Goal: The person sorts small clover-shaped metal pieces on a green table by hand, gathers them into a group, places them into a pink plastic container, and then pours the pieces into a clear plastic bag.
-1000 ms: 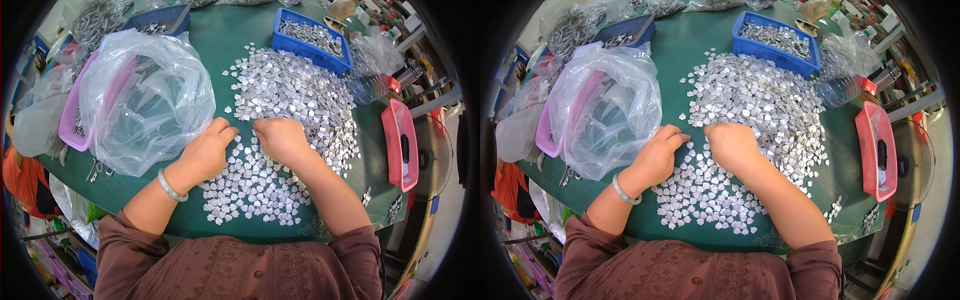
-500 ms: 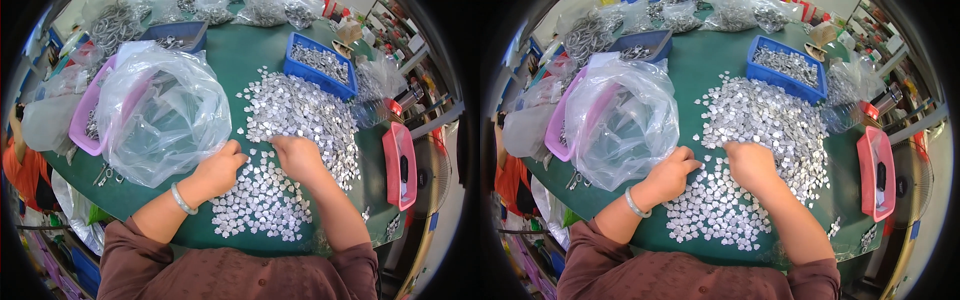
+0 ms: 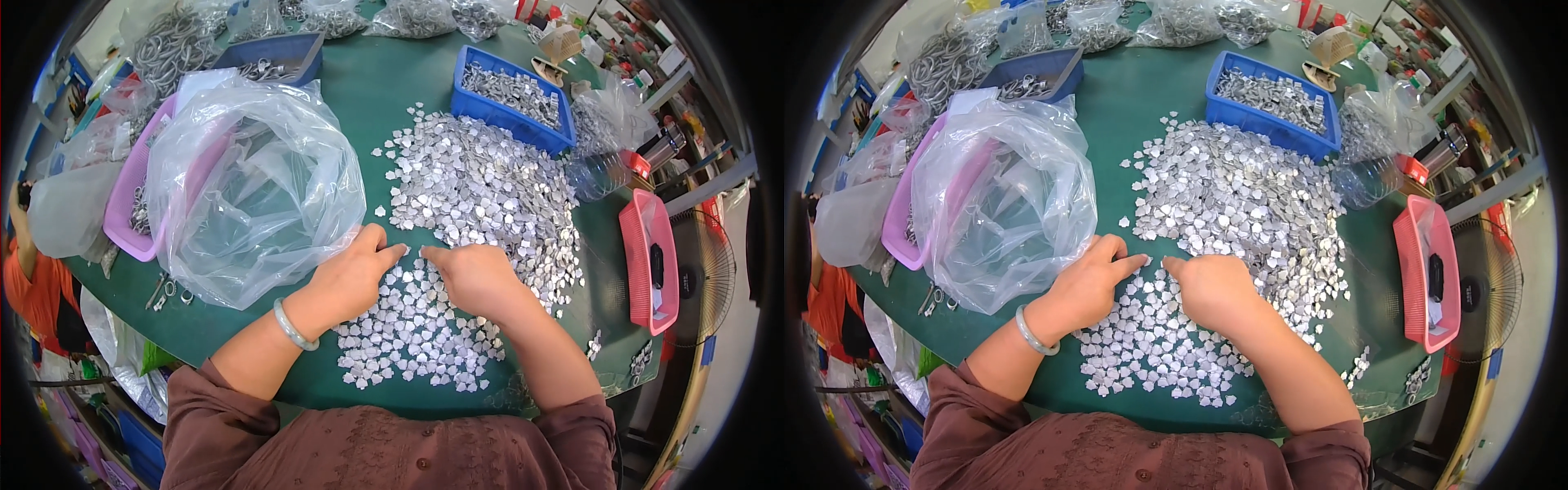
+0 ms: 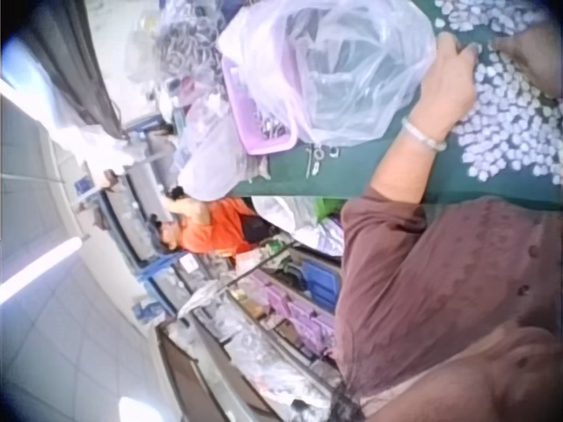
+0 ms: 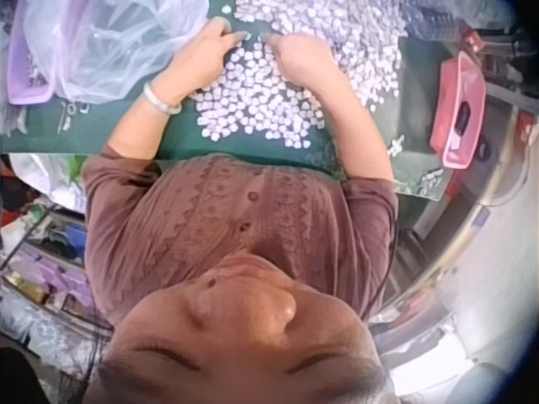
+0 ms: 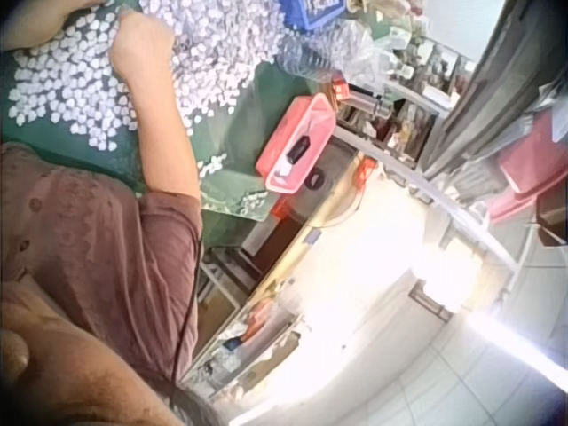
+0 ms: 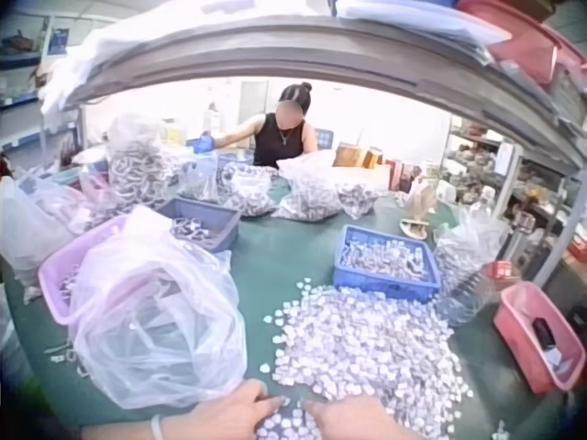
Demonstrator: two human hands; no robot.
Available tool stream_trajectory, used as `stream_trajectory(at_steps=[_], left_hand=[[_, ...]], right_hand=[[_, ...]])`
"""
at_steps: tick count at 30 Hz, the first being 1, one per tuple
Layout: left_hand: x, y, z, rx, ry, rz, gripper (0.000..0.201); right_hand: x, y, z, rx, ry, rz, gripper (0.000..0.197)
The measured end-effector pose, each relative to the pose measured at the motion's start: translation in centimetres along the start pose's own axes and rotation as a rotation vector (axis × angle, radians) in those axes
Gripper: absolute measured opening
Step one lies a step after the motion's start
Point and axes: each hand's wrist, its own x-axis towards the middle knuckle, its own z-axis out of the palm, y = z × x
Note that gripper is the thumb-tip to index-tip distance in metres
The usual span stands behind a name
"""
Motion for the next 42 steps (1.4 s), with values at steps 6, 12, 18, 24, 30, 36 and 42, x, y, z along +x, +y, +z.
stream_trajectory(at_steps=[6,12,18,24,30,36,42], left_hand=[[-0.3,-0.5,0.7,-0.028,0.11,0.003,0.053],[-0.4,0.1,-0.3,0.017,0.034,0.087,0.052],[-0.6,-1.1,0.3,-0.045,0.03,0.126,0.044],[-0.1,-0.5,0.3,-0.084,0.128,-0.031,0.042],[0.1,-0.8,0.4,-0.037,0.165,-0.033,0.042],[0.5,-0.8,0.5,-0.009,0.174,-0.042,0.043],[0.3,-0.7,0.4,-0.006,0.168,-0.019,0.045]], right_hand=[[-0.3,0.5,-0.5,0.071,0.054,-0.018,0.043],[0.4,0.4,-1.0,-0.016,-0.069,-0.115,0.049],[2.2,-0.8,-0.5,-0.073,-0.009,0.008,0.052],[2.3,-0.2,-0.6,-0.036,0.033,-0.07,0.053],[2.2,0.0,-0.5,-0.083,-0.039,-0.07,0.052],[2.7,-0.6,-0.5,0.02,0.09,-0.019,0.046],[2.7,-0.1,-0.5,0.067,0.141,-0.074,0.034]])
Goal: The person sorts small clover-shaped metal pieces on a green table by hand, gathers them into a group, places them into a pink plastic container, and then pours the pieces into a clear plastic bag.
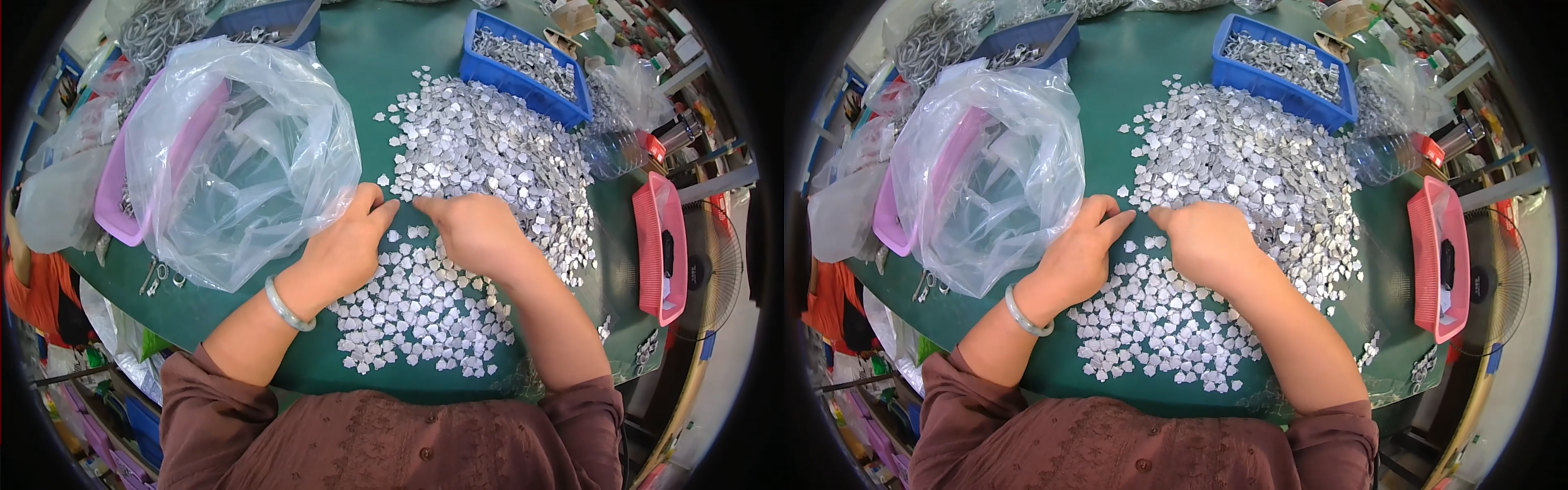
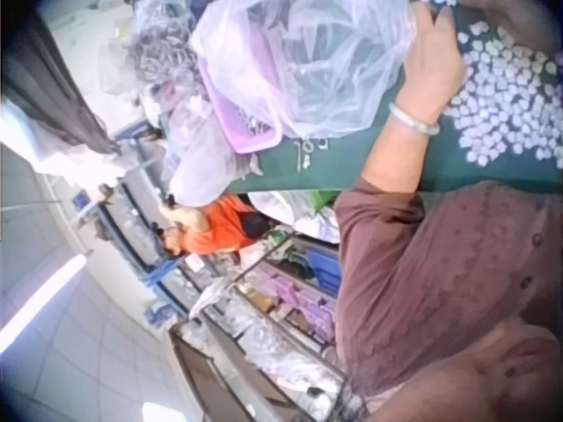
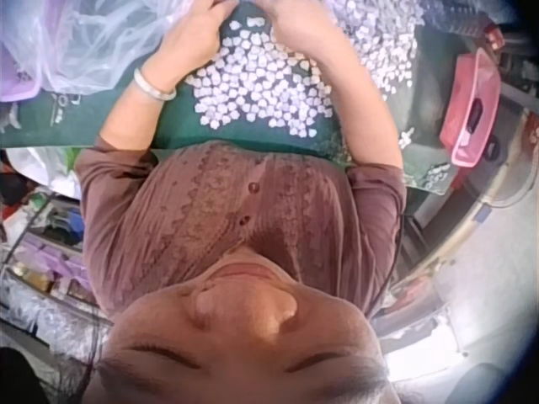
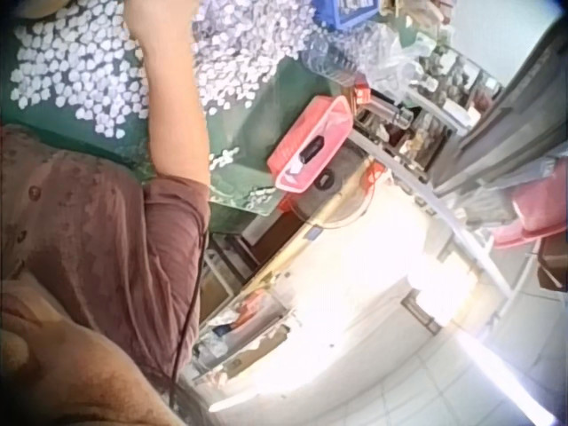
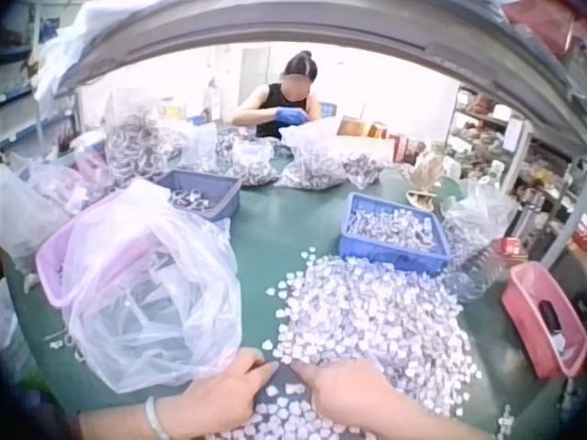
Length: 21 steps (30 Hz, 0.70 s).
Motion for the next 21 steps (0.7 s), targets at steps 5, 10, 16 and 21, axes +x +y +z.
stream_trajectory(at_steps=[5,10,16,21], left_hand=[[0.0,-0.1,0.2,0.012,-0.003,0.005,0.046],[-0.1,-0.4,-0.2,0.018,-0.037,-0.012,0.051],[0.4,-0.2,0.2,0.072,0.021,-0.032,0.056],[0.7,0.2,0.0,0.048,-0.036,-0.09,0.054]], right_hand=[[0.9,-0.2,0.1,-0.023,-0.072,0.021,0.048],[-0.3,0.2,-1.1,-0.017,-0.148,-0.04,0.049],[-1.7,0.6,-1.0,-0.026,-0.233,-0.099,0.05],[-1.1,0.1,-0.4,-0.09,-0.14,0.113,0.046]])
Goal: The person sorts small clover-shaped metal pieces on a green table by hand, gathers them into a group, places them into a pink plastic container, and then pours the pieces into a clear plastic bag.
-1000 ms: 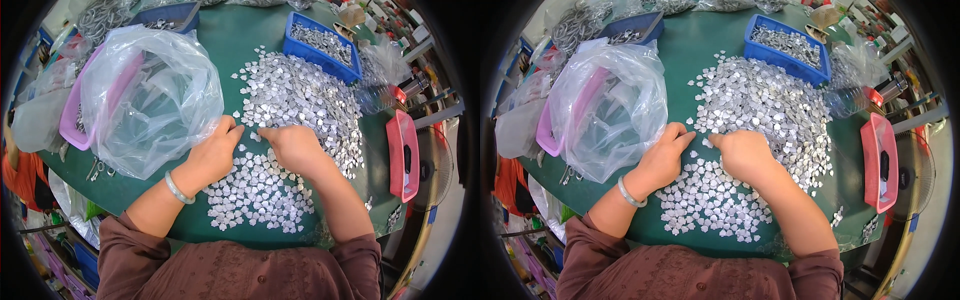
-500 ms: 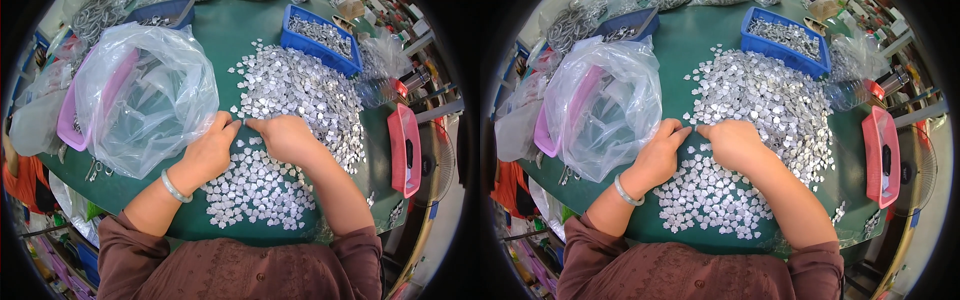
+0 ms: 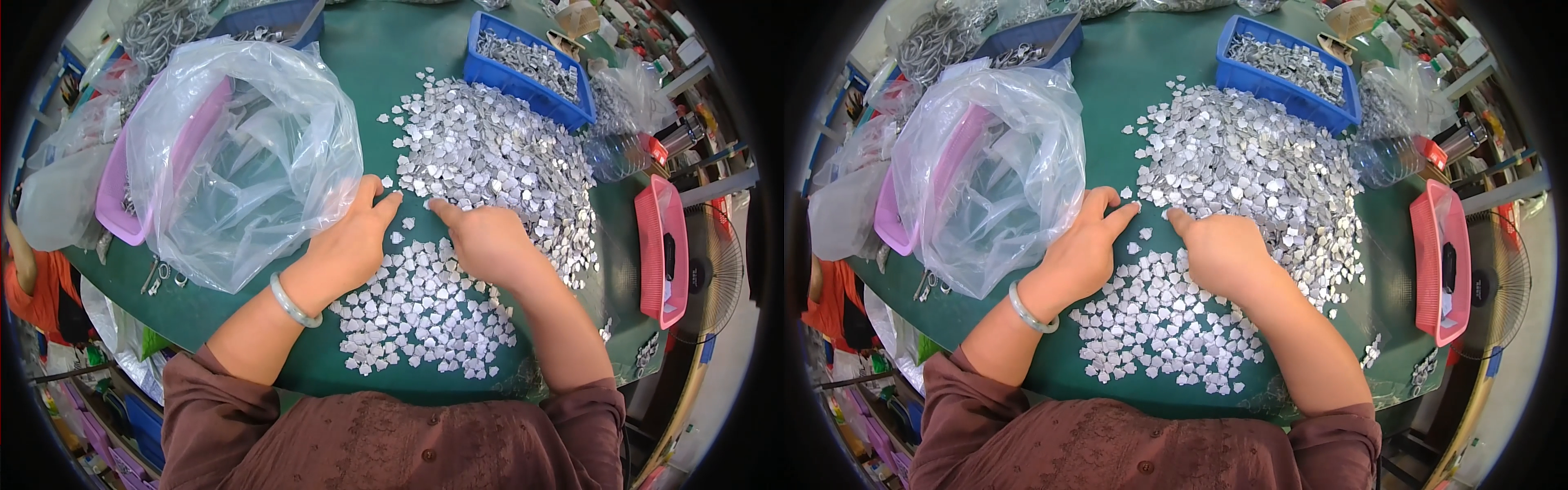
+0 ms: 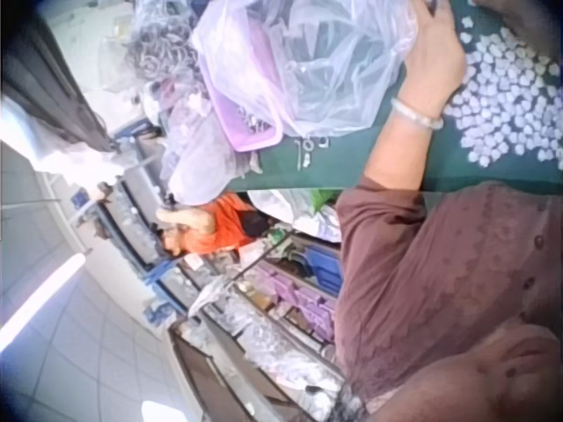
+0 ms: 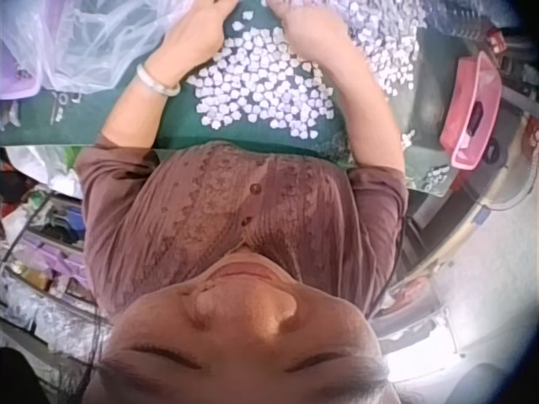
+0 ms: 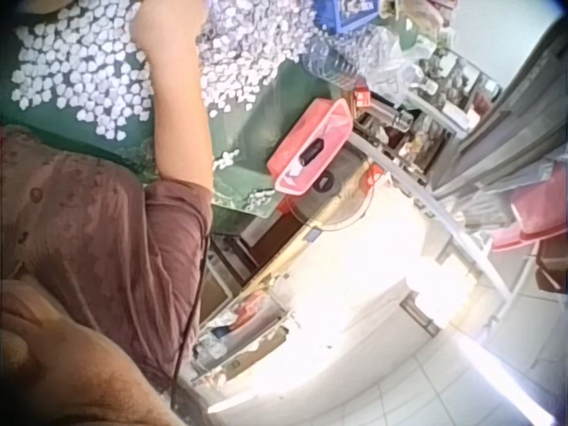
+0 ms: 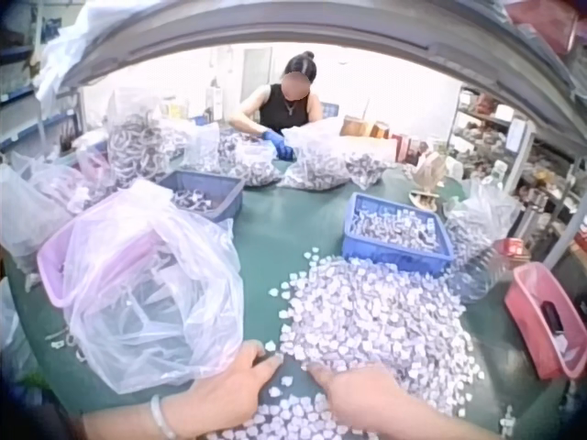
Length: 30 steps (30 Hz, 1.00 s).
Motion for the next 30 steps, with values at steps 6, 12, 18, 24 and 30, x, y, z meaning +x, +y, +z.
stream_trajectory(at_steps=[6,12,18,24,30], left_hand=[[-0.9,-0.1,-0.1,-0.006,-0.009,0.086,0.048],[-1.0,0.0,0.0,-0.004,0.006,0.241,0.048],[-1.0,-0.1,0.0,-0.014,-0.034,0.324,0.049],[-1.1,-0.4,-0.1,-0.085,-0.055,0.296,0.045],[-0.9,-0.3,0.2,-0.068,0.048,0.216,0.043]], right_hand=[[-0.2,1.0,-0.4,0.056,0.132,-0.09,0.049],[0.3,0.7,-0.3,-0.008,0.021,-0.029,0.047],[1.3,0.1,-0.8,0.064,0.056,0.003,0.047],[0.8,-0.1,-1.5,0.03,0.011,-0.016,0.046],[1.5,0.1,-0.5,0.101,0.096,-0.022,0.047]])
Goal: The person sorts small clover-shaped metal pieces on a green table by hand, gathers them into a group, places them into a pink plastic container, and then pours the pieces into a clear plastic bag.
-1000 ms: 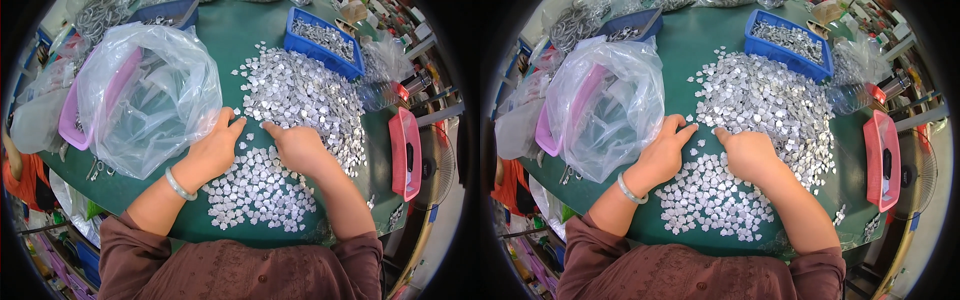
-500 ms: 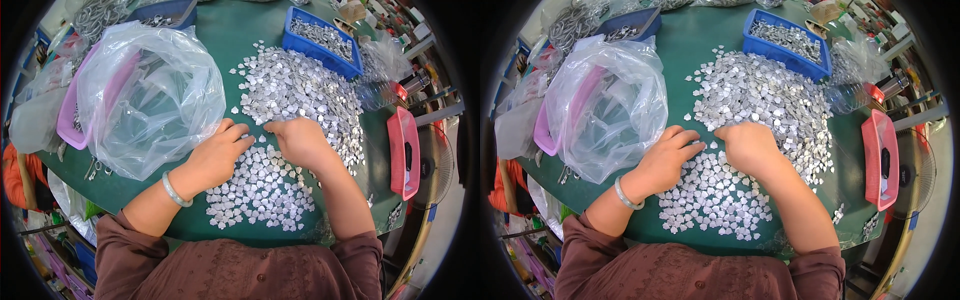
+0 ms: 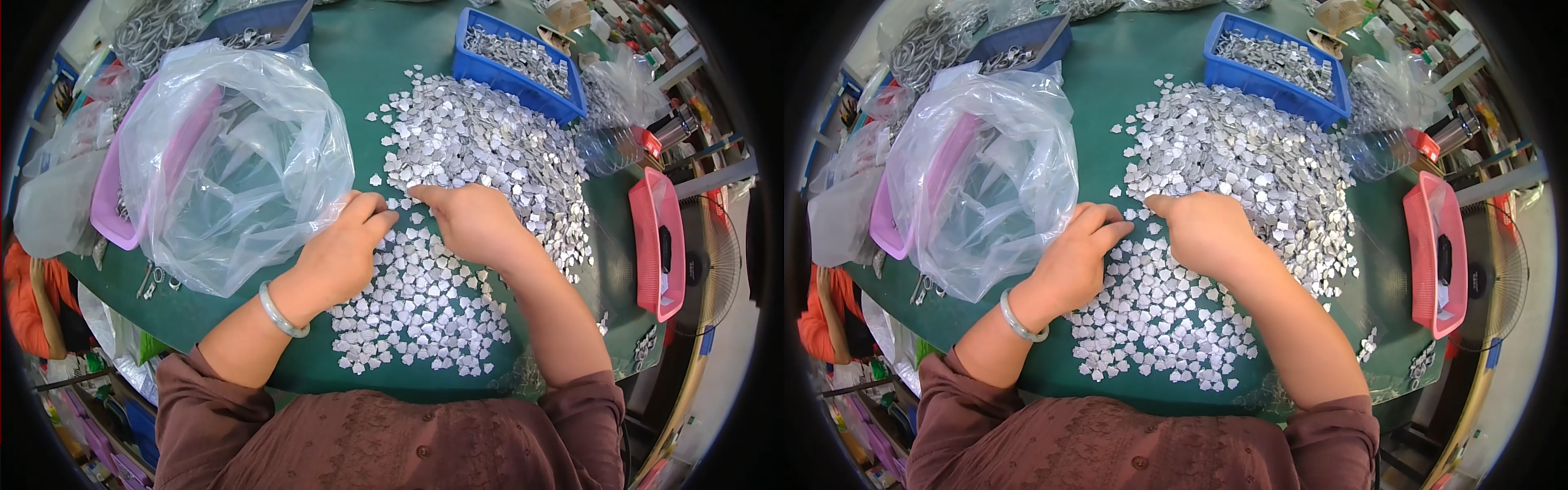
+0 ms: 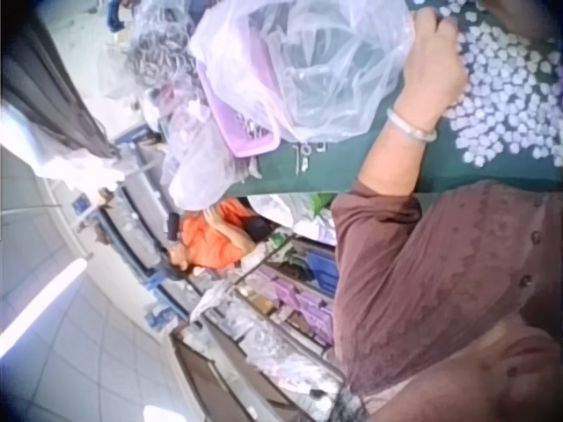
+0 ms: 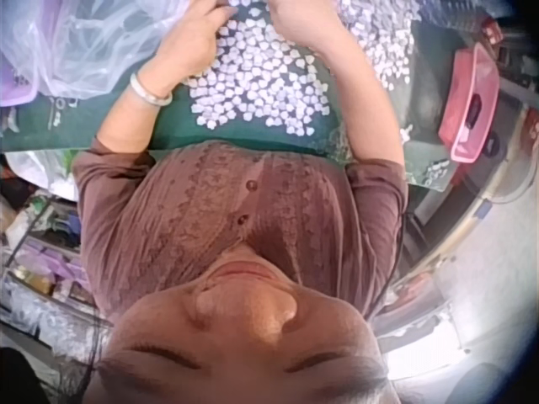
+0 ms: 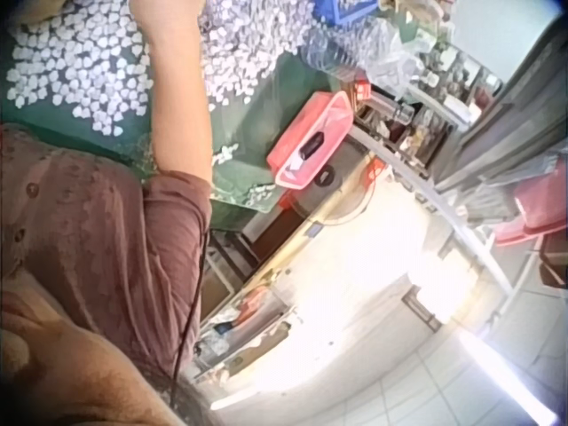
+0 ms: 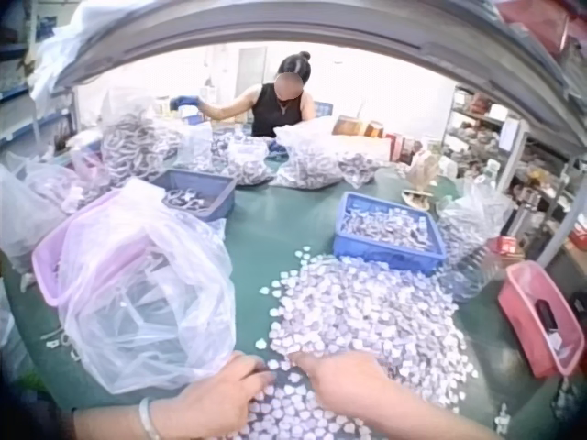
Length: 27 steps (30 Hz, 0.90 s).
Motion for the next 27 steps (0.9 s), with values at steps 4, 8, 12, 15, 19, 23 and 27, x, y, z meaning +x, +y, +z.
stream_trajectory(at_steps=[4,8,12,15,19,23,27], left_hand=[[0.1,0.3,0.2,0.068,-0.01,-0.052,0.047],[0.0,-0.2,0.2,0.086,-0.008,-0.027,0.048],[0.0,-0.3,0.1,0.067,-0.033,0.008,0.05],[0.4,0.2,0.0,0.058,-0.043,0.061,0.051],[0.6,-0.1,0.4,0.105,-0.04,0.151,0.051],[0.4,-0.3,0.2,0.103,-0.077,0.139,0.05],[0.1,-0.5,0.3,0.131,-0.074,0.156,0.047]], right_hand=[[0.0,0.4,0.1,-0.059,-0.07,-0.079,0.046],[-0.9,0.7,-0.3,0.025,0.07,-0.038,0.045],[-2.1,0.8,-0.2,-0.077,-0.115,-0.035,0.045],[-3.2,1.4,0.1,-0.062,-0.082,-0.068,0.044],[-3.2,1.3,0.3,-0.048,-0.029,0.013,0.045],[-3.6,1.8,0.7,-0.063,-0.077,-0.043,0.046],[-3.3,2.0,0.6,0.016,0.09,-0.094,0.033]])
